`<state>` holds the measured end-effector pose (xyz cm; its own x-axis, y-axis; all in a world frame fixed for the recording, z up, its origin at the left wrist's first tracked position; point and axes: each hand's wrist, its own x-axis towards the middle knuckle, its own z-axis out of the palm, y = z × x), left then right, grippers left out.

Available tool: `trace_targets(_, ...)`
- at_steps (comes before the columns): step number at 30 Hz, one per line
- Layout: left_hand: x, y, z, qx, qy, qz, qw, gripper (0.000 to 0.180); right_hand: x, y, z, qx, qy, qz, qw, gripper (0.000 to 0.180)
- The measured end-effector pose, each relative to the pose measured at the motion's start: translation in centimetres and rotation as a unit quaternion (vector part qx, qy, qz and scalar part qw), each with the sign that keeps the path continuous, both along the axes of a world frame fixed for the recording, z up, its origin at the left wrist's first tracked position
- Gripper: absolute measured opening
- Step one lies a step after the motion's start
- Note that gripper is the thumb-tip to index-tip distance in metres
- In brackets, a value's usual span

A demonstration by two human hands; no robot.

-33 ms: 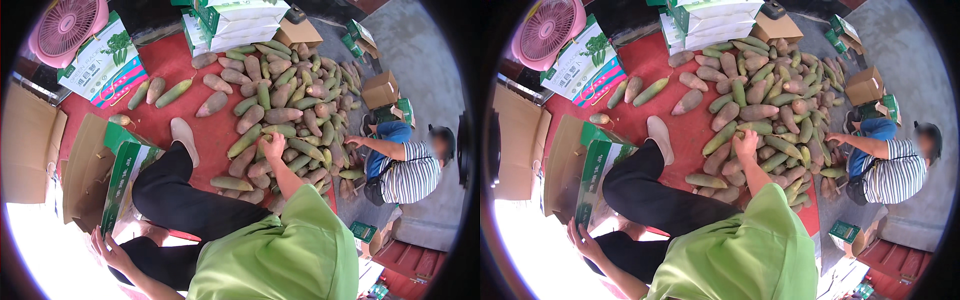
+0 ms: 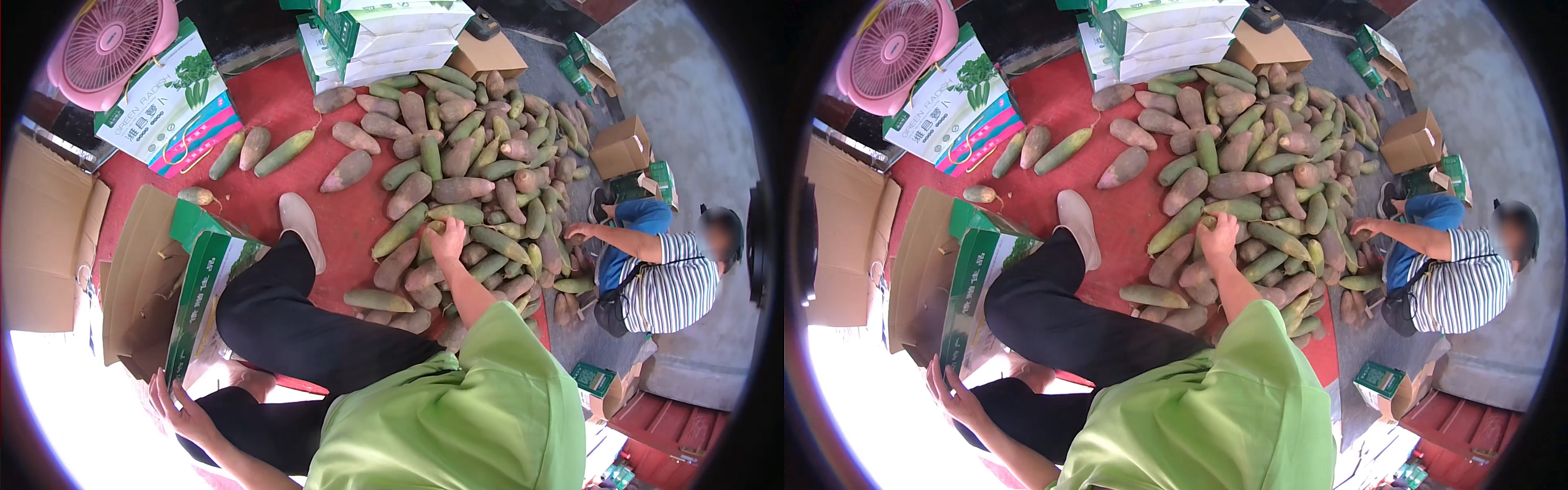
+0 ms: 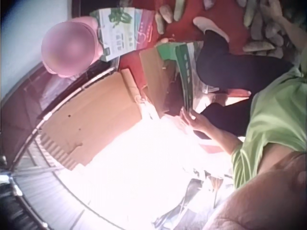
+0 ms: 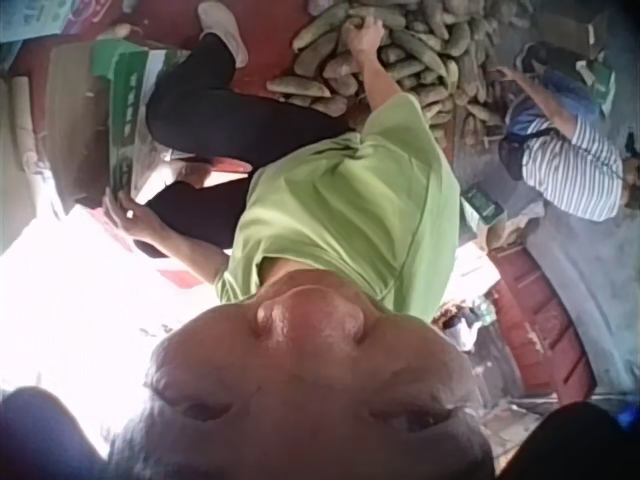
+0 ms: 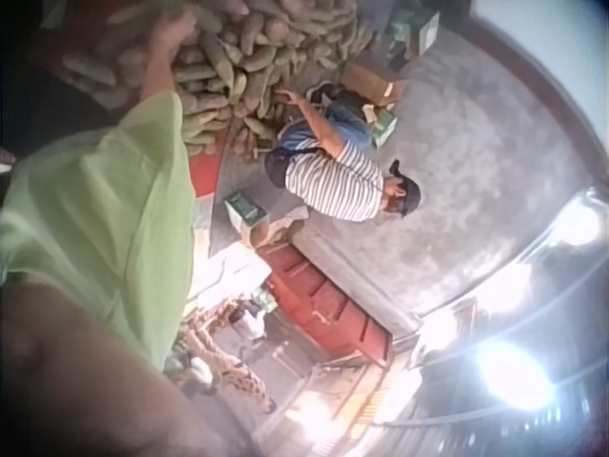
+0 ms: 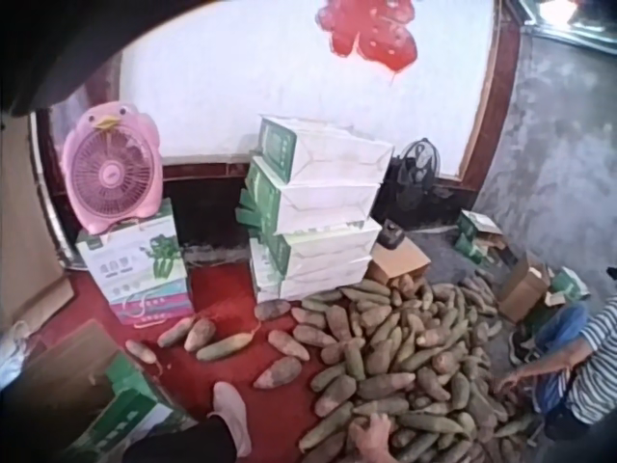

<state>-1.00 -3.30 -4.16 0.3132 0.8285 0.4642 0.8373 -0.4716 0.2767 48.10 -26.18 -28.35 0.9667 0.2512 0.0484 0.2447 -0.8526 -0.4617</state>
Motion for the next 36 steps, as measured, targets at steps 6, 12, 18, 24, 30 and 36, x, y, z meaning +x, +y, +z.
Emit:
trace_targets(6, -0.6, -0.2, 0.1, -0.003, 0.010, -0.013, 1.000, 0.025, -0.2, 2.0, 3.5, -0.086, 0.132, -0.049, 0.986, 0.045)
trace_targets(12, -0.1, -0.4, 0.7, -0.019, 0.000, -0.011, 1.000, 0.026, 2.5, 1.4, 2.0, -0.197, 0.145, 0.045, 0.969, 0.049)
trace_targets(18, 0.8, -0.7, 0.9, -0.041, -0.037, 0.030, 0.998, 0.029, 3.5, 2.4, 2.7, -0.291, 0.151, 0.133, 0.935, 0.052)
trace_targets(24, 1.4, -0.6, 1.9, -0.021, -0.023, 0.012, 0.999, 0.030, 4.1, 1.0, 1.0, -0.256, 0.096, 0.173, 0.946, 0.045)
trace_targets(30, 0.9, -0.7, 2.2, -0.022, -0.020, 0.008, 1.000, 0.030, 2.3, 0.6, 2.5, -0.235, 0.118, 0.179, 0.948, 0.042)
trace_targets(36, 0.7, -0.2, 2.3, -0.022, -0.013, -0.020, 0.999, 0.027, 0.6, -0.6, 5.5, -0.148, 0.013, 0.210, 0.966, 0.040)
